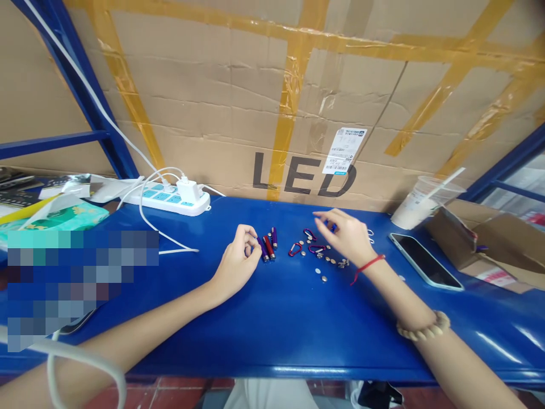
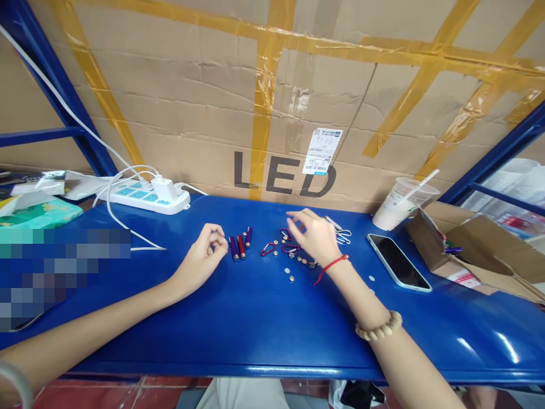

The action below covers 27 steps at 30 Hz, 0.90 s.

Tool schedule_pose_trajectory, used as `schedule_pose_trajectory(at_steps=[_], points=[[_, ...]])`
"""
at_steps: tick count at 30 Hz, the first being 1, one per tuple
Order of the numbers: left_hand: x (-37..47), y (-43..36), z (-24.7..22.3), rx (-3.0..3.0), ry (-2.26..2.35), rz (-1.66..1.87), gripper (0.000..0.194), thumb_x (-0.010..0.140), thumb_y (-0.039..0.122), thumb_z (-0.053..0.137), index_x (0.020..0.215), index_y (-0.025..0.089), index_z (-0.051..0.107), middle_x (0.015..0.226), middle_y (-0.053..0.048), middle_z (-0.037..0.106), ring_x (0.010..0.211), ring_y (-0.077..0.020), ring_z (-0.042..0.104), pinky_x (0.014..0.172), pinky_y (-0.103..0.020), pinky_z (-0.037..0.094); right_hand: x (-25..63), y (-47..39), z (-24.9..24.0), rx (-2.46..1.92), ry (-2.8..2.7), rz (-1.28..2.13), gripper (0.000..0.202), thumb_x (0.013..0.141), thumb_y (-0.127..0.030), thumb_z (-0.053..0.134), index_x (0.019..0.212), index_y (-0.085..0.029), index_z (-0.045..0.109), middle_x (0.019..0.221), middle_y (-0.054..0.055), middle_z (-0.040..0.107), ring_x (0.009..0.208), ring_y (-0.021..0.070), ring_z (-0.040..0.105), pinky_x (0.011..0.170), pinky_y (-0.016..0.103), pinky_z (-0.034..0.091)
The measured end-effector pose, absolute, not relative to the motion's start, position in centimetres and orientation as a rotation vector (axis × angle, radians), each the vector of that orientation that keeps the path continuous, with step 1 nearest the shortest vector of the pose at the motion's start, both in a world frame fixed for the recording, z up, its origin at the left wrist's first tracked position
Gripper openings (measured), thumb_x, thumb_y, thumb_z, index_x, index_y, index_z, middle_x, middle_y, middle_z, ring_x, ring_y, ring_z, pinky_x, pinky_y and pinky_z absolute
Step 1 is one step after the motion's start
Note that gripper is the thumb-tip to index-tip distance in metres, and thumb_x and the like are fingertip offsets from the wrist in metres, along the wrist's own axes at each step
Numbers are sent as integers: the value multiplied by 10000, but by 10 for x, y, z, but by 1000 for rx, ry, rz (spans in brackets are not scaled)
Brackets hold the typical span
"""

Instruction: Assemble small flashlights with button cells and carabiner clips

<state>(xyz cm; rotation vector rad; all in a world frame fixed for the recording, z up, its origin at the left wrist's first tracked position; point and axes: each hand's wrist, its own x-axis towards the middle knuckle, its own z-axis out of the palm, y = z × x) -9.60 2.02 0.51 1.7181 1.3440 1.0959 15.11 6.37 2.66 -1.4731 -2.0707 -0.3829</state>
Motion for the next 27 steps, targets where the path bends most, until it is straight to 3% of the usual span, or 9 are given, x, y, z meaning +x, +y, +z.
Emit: schedule_pose_trajectory(at_steps=[3, 5, 11, 19, 27], points=[[-95, 20, 5, 1767, 1353, 1099, 170, 755, 113, 439, 889, 210, 401, 758, 48, 488, 613, -90, 425, 580, -219, 336, 136, 56, 20, -1258, -2336, -269, 302, 884, -356, 479, 1118, -215, 608, 1059, 43, 640, 879, 179, 622, 754, 278, 459], [-95, 20, 4, 1804, 1348, 1089, 157, 747, 97, 441, 865, 201, 432, 797, 33, 489, 623, -89, 428, 580, -219, 343, 129, 52, 16, -1184, -2441, -170, 362, 881, -372, 490, 1200, -210, 549, 1169, 60, 593, 1039, 204, 566, 891, 327, 425], [-96, 21, 3, 1878, 1283, 1091, 126, 750, 85, 447, 815, 192, 463, 788, 28, 485, 611, -89, 435, 593, -225, 363, 117, 46, 6, -1160, -2552, 18, 498, 894, -440, 452, 1340, -221, 411, 1387, 79, 407, 1286, 233, 350, 1038, 434, 305], [-94, 19, 3, 1888, 1230, 1090, 121, 759, 77, 443, 794, 192, 455, 743, 36, 472, 591, -86, 435, 598, -220, 374, 102, 37, 4, -1181, -2658, 178, 489, 920, -471, 366, 1350, -243, 410, 1450, 67, 293, 1353, 242, 205, 1086, 511, 178], [-93, 16, -1, 1851, 1225, 1089, 153, 746, 92, 444, 848, 206, 448, 792, 34, 509, 645, -89, 453, 600, -216, 370, 103, 37, 4, -1166, -2619, 191, 463, 892, -483, 423, 1261, -214, 502, 1366, 88, 434, 1314, 244, 305, 1078, 501, 214]])
